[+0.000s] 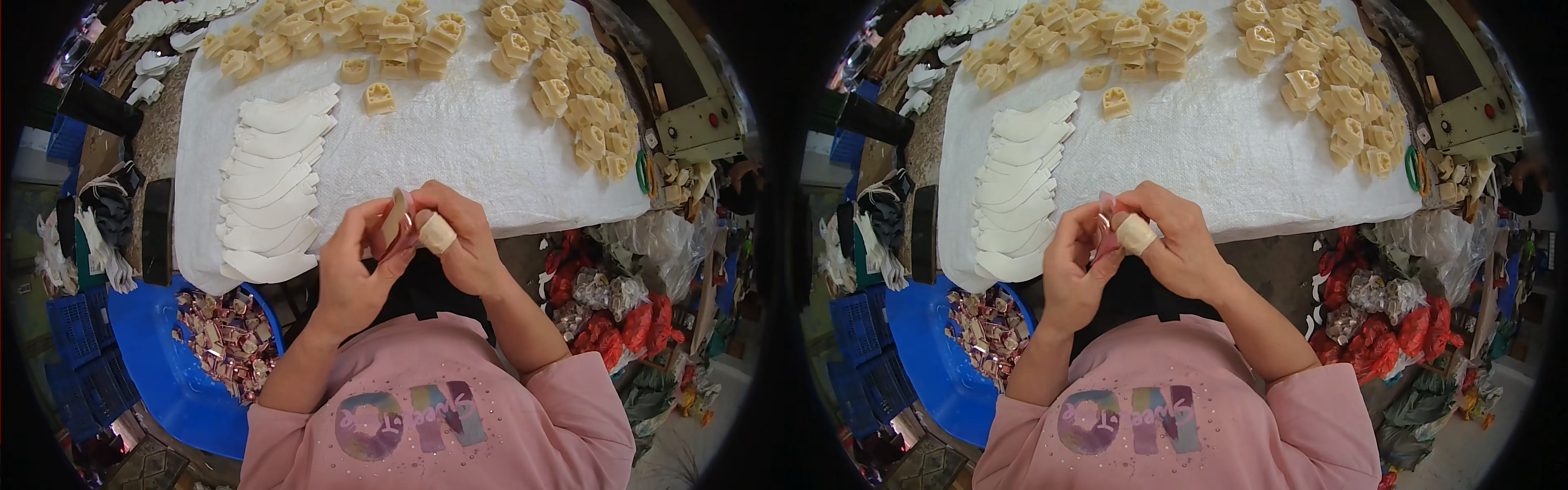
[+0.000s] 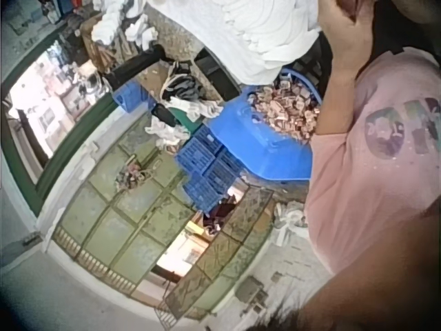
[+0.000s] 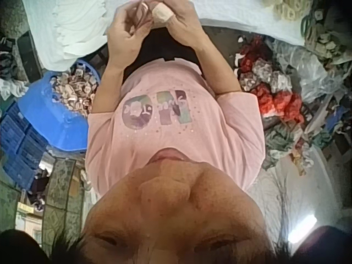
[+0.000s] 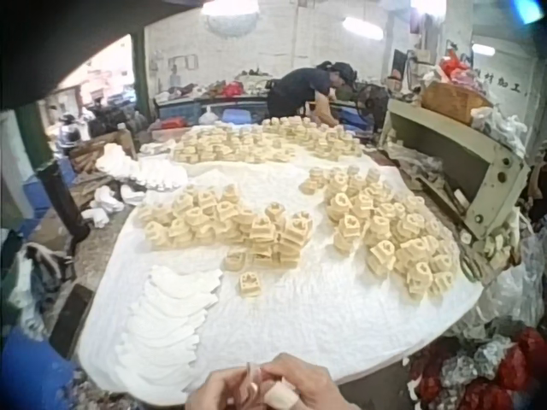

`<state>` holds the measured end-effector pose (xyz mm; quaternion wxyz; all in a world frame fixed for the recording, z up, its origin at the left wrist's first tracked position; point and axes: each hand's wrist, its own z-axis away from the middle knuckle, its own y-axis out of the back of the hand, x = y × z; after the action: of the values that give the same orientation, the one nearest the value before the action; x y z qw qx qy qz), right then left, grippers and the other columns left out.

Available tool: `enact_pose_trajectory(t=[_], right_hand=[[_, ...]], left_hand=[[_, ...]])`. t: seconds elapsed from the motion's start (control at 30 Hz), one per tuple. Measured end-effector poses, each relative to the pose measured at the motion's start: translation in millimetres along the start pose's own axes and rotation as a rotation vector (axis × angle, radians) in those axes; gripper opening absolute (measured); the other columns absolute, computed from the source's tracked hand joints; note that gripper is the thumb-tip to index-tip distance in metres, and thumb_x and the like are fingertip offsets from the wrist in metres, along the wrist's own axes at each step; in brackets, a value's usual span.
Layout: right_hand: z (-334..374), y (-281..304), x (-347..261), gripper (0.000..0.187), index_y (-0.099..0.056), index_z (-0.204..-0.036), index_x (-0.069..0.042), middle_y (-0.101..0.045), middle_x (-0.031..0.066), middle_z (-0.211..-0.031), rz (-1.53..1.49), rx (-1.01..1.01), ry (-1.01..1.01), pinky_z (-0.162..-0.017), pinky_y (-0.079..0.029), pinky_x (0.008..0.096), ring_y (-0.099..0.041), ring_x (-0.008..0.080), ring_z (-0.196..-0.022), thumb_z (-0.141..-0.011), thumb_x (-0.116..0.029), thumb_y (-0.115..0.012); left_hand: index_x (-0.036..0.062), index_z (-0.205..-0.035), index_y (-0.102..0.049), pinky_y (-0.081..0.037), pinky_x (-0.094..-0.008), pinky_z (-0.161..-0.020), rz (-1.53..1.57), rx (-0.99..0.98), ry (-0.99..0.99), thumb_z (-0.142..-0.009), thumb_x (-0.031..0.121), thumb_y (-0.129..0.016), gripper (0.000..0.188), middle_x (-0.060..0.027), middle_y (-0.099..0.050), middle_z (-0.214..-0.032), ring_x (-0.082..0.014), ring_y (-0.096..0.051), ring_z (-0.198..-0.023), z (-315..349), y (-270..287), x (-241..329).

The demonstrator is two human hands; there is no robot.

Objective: Manually assembling molded shoe components by peeling adhesive backing and sticking parts together.

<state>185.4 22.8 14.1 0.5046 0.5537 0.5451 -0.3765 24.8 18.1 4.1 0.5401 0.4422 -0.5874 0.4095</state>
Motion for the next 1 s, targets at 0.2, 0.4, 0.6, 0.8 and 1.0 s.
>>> enact_pose_trajectory(t=[0.2,0.4,0.6,0.8,1.0], right_hand=[[-12,14,6,0.015,-0.058,-0.092,-0.001,-0.059,0.0025,-0.084,-0.554,-0.176,-0.367,-0.066,-0.045,0.0273,-0.055,0.0117,-0.077,-0.089,-0.015,-0.053],[-8,19,11,0.014,-0.057,-0.083,-0.001,-0.06,0.0059,-0.077,-0.184,-0.252,-0.09,-0.06,-0.045,0.0258,-0.056,0.012,-0.071,-0.086,-0.015,-0.056],[-1,4,9,0.011,-0.058,-0.084,-0.001,-0.059,0.007,-0.071,0.016,-0.053,-0.07,-0.06,-0.046,0.0263,-0.057,0.0121,-0.067,-0.083,-0.011,-0.057],[2,6,13,0.015,-0.059,-0.093,-0.002,-0.062,0.0018,-0.085,-0.451,-0.204,-0.133,-0.065,-0.047,0.0263,-0.057,0.0111,-0.075,-0.091,-0.014,-0.051],[6,-16,11,0.022,-0.058,-0.096,-0.001,-0.062,0.0058,-0.09,-0.125,0.029,-0.105,-0.071,-0.046,0.0257,-0.057,0.0129,-0.081,-0.094,-0.021,-0.047]], left_hand=[[-0.0015,-0.111,-0.054,-0.044,-0.0237,-0.065,-0.236,-0.053,-0.136,-0.074,-0.004,-0.068,0.04,-0.0048,-0.054,-0.095,-0.009,-0.048,-0.077,-2,14,13],[0.0012,-0.106,-0.057,-0.043,-0.0226,-0.058,-0.461,-0.063,-0.265,-0.069,-0.005,-0.071,0.039,-0.0052,-0.055,-0.088,-0.0093,-0.048,-0.068,0,9,20],[0.0021,-0.095,-0.05,-0.042,-0.0212,-0.055,-0.393,-0.005,-0.209,-0.064,-0.001,-0.077,0.041,-0.0046,-0.055,-0.077,-0.007,-0.048,-0.063,-3,-2,16],[0.0019,-0.089,-0.046,-0.046,-0.0206,-0.053,-0.471,0.084,-0.311,-0.061,0.002,-0.08,0.044,-0.0047,-0.056,-0.071,-0.0067,-0.053,-0.058,1,-6,16],[0.0015,-0.086,-0.046,-0.048,-0.026,-0.05,-0.509,0.236,-0.348,-0.061,0.004,-0.079,0.042,-0.0085,-0.056,-0.066,-0.0161,-0.06,-0.057,-3,-19,5]])
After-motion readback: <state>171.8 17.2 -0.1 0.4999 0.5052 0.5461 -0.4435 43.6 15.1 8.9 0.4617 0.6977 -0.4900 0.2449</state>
